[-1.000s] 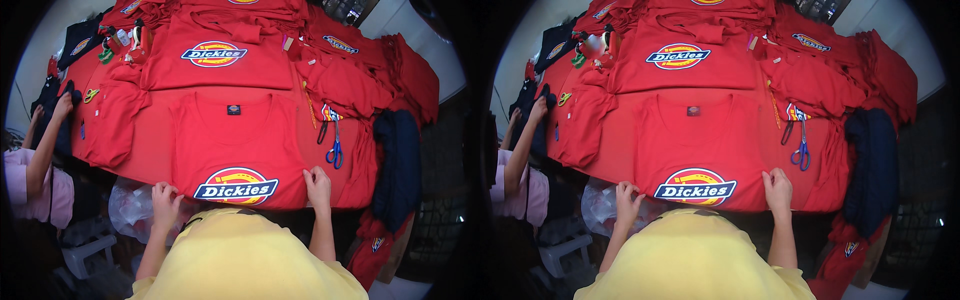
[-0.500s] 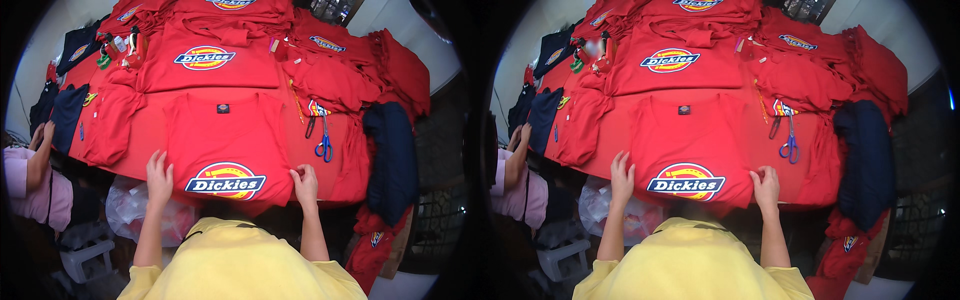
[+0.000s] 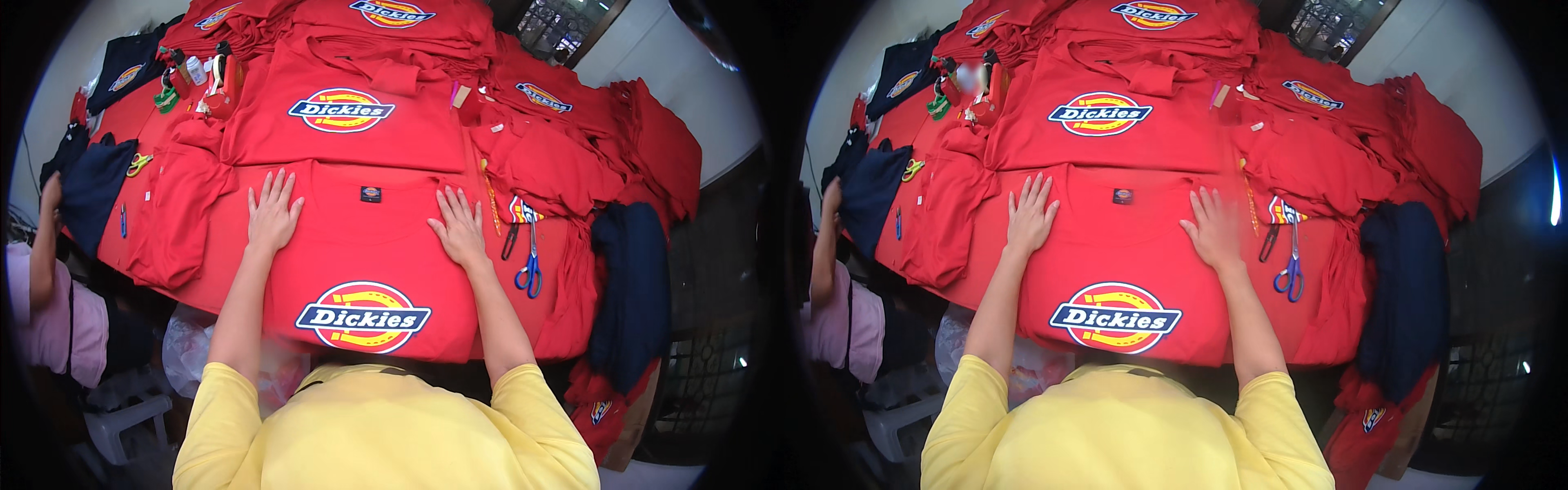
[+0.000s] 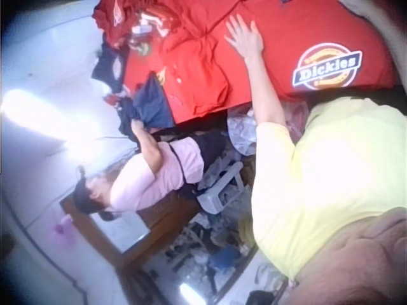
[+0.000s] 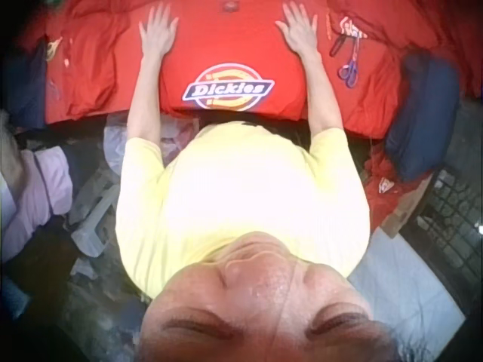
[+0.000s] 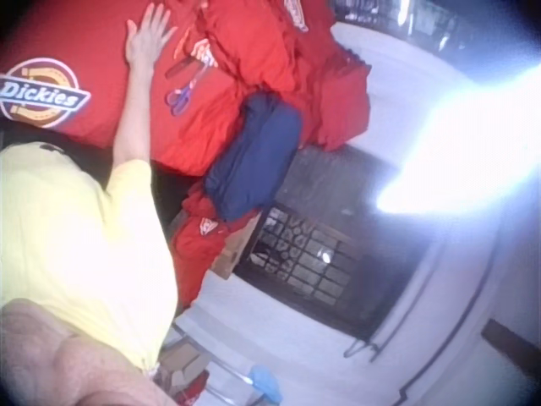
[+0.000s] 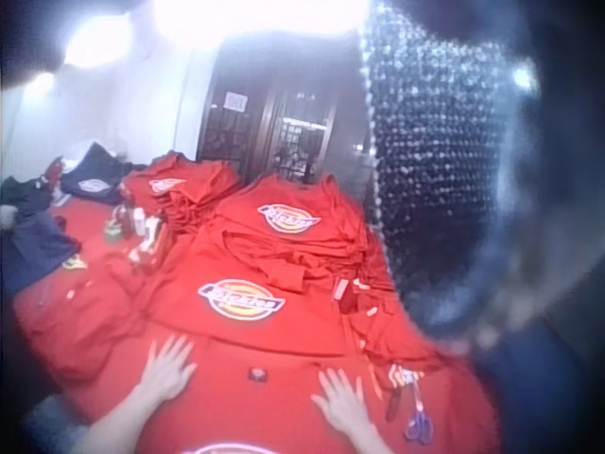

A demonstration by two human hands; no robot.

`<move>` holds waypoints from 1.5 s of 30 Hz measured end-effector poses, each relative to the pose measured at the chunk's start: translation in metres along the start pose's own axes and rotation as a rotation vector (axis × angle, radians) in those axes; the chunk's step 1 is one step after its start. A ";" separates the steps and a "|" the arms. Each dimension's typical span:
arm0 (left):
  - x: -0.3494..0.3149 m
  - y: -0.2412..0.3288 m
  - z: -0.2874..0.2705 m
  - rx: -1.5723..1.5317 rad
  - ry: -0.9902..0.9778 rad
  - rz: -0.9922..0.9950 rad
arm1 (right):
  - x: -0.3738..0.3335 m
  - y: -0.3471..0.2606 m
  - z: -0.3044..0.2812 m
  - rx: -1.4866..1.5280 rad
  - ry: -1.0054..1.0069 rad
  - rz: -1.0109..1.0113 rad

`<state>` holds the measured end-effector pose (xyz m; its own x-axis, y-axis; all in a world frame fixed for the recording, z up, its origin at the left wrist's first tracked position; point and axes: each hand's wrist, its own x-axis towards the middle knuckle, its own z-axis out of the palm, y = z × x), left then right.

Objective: The person folds red shirts on a table, places them into a clear plastic bag, and then writes on a piece of paper using a pen.

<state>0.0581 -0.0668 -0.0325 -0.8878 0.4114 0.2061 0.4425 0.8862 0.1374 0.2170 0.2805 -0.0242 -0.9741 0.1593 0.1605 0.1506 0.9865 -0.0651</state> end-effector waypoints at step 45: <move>0.245 -0.220 -0.077 -1.293 0.102 -0.749 | 0.007 -0.018 -0.015 0.038 -0.061 0.040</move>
<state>-0.2475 -0.1773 0.0623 -0.9649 -0.1052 -0.2404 -0.2475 0.0605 0.9670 0.2097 0.2645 -0.0070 -0.9761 0.1947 0.0964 0.1842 0.9769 -0.1079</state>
